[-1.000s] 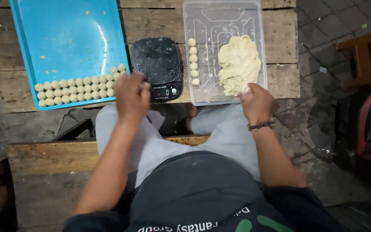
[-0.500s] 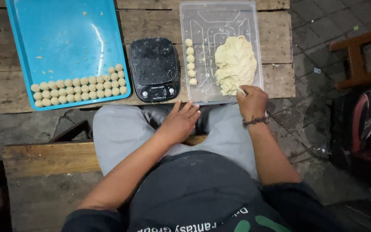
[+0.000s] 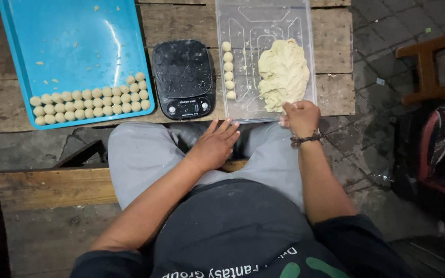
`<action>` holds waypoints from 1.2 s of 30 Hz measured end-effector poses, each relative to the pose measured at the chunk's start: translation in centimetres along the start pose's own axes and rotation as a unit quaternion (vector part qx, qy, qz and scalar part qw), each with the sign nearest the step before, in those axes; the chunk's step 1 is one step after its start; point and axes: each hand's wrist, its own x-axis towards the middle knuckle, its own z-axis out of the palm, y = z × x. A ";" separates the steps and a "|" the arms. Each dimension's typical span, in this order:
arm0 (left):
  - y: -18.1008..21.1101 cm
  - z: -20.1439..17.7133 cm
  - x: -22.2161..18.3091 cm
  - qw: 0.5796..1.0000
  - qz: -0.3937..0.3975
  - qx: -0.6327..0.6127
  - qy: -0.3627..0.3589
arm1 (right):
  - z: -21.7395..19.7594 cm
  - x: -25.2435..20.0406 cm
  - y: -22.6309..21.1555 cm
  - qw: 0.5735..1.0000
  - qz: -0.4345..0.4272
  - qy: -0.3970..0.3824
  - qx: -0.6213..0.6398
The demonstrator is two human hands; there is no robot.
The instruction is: The person is portioning dough using a scale, rolling the portions into small balls, and arranging them on a tray.
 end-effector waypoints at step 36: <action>-1.5 3.4 0.1 0.978 0.059 -0.038 0.196 | 20.9 -3.1 -11.2 0.824 -0.464 -0.122 -0.302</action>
